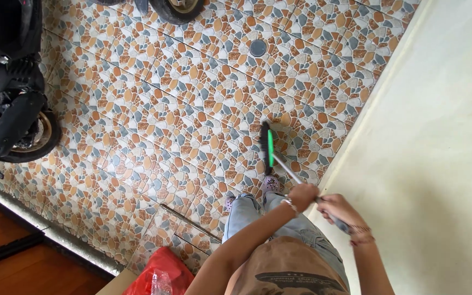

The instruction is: The person sweeps a tiled floor with a green broom, moving around a parked motorcycle and along the walls. The person sweeps the entire visible floor area in a systematic manner.

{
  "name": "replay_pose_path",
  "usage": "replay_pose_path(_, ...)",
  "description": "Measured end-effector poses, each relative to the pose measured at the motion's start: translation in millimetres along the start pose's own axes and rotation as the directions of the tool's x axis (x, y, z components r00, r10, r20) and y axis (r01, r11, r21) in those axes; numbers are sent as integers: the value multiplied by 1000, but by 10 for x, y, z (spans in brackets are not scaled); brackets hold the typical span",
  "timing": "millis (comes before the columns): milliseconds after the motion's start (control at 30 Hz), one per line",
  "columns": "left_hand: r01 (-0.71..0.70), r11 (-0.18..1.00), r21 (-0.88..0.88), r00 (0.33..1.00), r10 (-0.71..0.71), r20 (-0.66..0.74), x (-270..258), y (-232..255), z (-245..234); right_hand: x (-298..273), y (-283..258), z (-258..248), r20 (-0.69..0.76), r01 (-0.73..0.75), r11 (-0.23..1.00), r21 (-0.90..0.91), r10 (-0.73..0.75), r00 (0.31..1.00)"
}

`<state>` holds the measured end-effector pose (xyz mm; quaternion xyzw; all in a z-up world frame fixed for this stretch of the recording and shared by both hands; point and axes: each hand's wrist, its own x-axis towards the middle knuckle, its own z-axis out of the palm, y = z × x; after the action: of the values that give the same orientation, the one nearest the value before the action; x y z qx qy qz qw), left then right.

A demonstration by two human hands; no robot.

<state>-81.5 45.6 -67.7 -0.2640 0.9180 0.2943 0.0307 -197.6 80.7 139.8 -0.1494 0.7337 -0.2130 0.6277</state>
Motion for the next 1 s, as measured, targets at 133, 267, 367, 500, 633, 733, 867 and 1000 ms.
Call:
replay_pose_path(133,-158,987,-9,987,158,-1,333,412,-61,-257,38,-225,-114,-93,993,-68,85,990)
replay_pose_path(267,-158,981,-114,973,174,154,414,462,-293,-397,-417,83,-139,-97,915,-393,45,989)
replay_pose_path(367,426,881,-203,860,-325,393,713,240,151,-81,-465,325,-70,-36,863,-504,1,998)
replay_pose_path(500,835,-457,-307,-257,-817,516,1045,-241,488,847,-131,714,47,25,868,-495,-2,999)
replay_pose_path(633,935,-1,-356,138,-921,364,806,-345,292,1312,134,911,146,71,875,-479,-1,989)
replay_pose_path(733,695,664,-277,712,-690,131,176,-931,-122,1192,-54,943,178,70,957,-283,-19,984)
replay_pose_path(867,132,990,-58,991,-131,26,-132,-1161,-402,1187,27,692,167,92,989,-113,-72,983)
replay_pose_path(1000,75,995,-61,997,-75,11,305,-985,36,643,-27,286,82,80,996,47,-83,993)
